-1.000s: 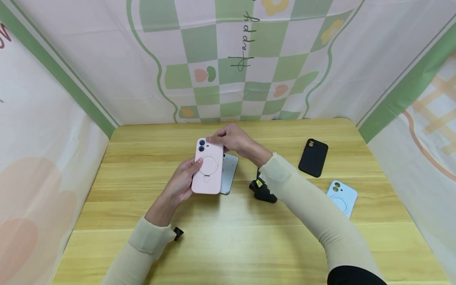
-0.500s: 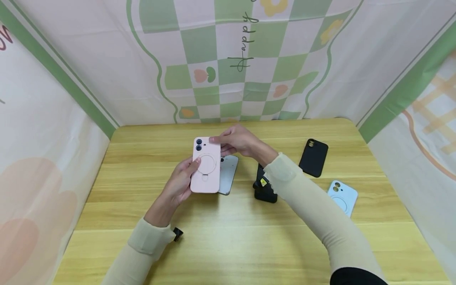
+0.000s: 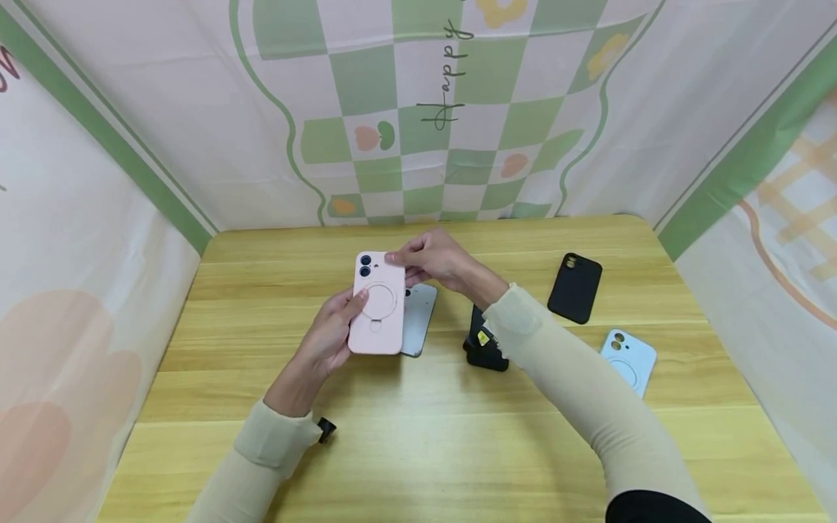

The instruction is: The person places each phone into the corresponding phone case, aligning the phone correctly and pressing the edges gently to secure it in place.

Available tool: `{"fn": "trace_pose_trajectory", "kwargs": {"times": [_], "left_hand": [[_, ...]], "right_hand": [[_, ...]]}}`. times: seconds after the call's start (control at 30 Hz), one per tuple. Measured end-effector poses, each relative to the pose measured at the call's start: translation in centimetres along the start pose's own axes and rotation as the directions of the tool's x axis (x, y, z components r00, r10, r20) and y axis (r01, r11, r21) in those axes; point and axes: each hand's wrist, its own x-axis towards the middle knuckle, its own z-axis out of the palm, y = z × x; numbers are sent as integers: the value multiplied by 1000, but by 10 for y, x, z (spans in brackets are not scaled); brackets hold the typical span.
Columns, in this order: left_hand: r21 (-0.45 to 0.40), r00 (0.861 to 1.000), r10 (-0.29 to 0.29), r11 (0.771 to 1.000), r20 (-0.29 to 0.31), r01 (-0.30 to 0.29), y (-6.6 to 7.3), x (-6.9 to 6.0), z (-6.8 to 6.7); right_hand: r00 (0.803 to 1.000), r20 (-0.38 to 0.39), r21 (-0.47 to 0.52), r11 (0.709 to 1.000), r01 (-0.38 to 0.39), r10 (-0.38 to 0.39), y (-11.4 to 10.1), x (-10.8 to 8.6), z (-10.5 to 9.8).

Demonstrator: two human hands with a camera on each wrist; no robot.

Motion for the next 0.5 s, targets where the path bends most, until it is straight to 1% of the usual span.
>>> {"fn": "trace_pose_trajectory", "kwargs": {"times": [0.23,0.37,0.5], "left_hand": [[4,999,5,1000,32,-5,1,-1,-1],[15,999,-12,1000,46,11,2,-2,-2],[44,997,-43,998,56,41,4,-1,-6]], "right_hand": [[999,7,26,999,38,-39,3,1,0],[999,8,32,999,38,-38,2,0,-1],[999,19,24,999,35,-35,1,-1,-2]]}}
